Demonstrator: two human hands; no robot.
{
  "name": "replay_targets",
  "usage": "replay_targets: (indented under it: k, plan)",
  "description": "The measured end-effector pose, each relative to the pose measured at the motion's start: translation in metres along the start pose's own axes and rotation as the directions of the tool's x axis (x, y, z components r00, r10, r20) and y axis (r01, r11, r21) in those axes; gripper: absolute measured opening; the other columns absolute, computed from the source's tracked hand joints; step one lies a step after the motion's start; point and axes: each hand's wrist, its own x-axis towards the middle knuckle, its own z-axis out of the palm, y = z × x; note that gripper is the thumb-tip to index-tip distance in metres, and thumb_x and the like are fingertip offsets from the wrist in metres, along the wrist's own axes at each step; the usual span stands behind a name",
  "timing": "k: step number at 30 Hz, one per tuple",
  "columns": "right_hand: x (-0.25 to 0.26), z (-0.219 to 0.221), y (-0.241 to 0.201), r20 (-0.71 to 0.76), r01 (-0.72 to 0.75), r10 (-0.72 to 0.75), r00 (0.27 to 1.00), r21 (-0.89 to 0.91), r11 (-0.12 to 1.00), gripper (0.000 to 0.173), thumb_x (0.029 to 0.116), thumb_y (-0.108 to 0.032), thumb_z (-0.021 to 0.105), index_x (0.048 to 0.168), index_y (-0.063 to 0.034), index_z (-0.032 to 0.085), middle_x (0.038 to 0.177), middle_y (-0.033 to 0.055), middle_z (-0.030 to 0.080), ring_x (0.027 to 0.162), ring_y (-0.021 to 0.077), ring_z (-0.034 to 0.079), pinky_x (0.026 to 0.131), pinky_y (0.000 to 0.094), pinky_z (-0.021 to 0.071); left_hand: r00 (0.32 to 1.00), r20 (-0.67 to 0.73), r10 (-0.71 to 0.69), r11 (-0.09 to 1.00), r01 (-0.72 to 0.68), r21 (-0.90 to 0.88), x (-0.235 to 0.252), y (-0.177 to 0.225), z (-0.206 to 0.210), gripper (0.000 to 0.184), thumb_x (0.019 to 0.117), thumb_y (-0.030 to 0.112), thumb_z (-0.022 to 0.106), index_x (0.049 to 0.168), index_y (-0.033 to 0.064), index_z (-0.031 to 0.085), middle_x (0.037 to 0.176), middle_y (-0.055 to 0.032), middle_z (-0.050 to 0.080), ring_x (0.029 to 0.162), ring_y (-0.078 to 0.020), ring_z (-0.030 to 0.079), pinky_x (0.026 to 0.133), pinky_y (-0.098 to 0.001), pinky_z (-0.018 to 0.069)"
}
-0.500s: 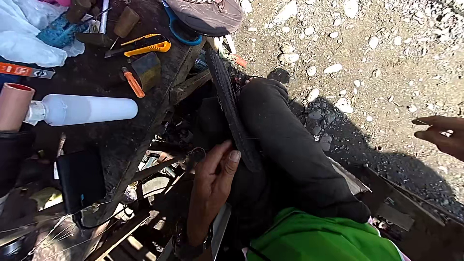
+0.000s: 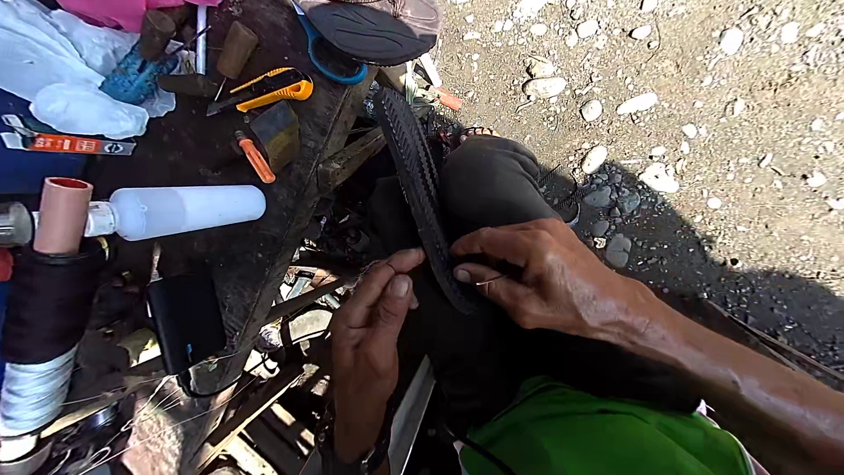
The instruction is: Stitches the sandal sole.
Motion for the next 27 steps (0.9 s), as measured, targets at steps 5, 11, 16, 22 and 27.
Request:
replay_targets:
  k: [5,11,16,22,27]
  plan:
    - [-0.001,-0.001,-0.001,0.023,0.047,-0.046,0.999,-0.044,0.998,0.028,0.1045,-0.034,0.053,0.099,-0.0182,0.075,0.081,-0.0044,0.062,0.069,0.0057,0.059,0.056,0.0271,0.0451,0.991,0.134,-0.009,0.939,-0.037,0.342,0.008,0.017,-0.001,0.029,0.1052,0.015,0.053,0.118,-0.0029,0.072,0.117,-0.0081,0.072,0.098,-0.0093,0.068,0.084,-0.0236,0.0568]
    - [-0.002,-0.005,0.004,0.066,-0.017,0.004,0.998,0.194,0.981,0.023,0.1065,-0.027,0.054,0.105,-0.0128,0.073,0.083,-0.0063,0.068,0.071,-0.001,0.061,0.062,0.0189,0.0504,0.97,0.222,-0.101,0.944,0.023,0.328,0.014,0.023,-0.009,0.03,0.1046,0.016,0.056,0.123,-0.0036,0.068,0.101,-0.0038,0.073,0.086,-0.009,0.069,0.075,-0.0226,0.0589]
    - [0.0,-0.005,0.004,0.056,-0.011,-0.008,0.998,0.328,0.945,0.022,0.1008,-0.012,0.055,0.108,-0.0049,0.074,0.077,-0.0052,0.065,0.064,-0.0065,0.053,0.056,0.0112,0.0431,0.974,0.201,-0.108,0.96,0.05,0.274,0.015,0.022,-0.008,0.027,0.1019,0.014,0.06,0.12,-0.0027,0.07,0.104,-0.0024,0.074,0.084,-0.0049,0.068,0.075,-0.0194,0.0579]
    - [0.0,0.004,0.006,-0.05,0.043,-0.027,0.998,0.343,0.938,0.02,0.0994,-0.008,0.056,0.101,-0.0013,0.075,0.074,-0.0034,0.066,0.063,-0.0066,0.054,0.056,0.0112,0.0435,0.961,0.223,-0.162,0.987,0.157,0.037,0.012,0.011,-0.018,0.028,0.1006,0.01,0.055,0.121,0.0016,0.073,0.099,0.0002,0.075,0.067,0.0022,0.056,0.06,-0.0148,0.0462]
    - [0.005,0.005,0.001,-0.03,-0.009,0.017,0.999,0.25,0.968,0.017,0.0973,-0.012,0.059,0.095,-0.0063,0.075,0.068,-0.0078,0.06,0.058,-0.0071,0.049,0.051,0.0117,0.039,0.954,0.212,-0.213,0.966,0.238,-0.097,0.01,0.008,-0.019,0.029,0.0984,0.012,0.056,0.119,0.0063,0.076,0.088,0.0028,0.072,0.058,0.0034,0.048,0.052,-0.0137,0.0401]
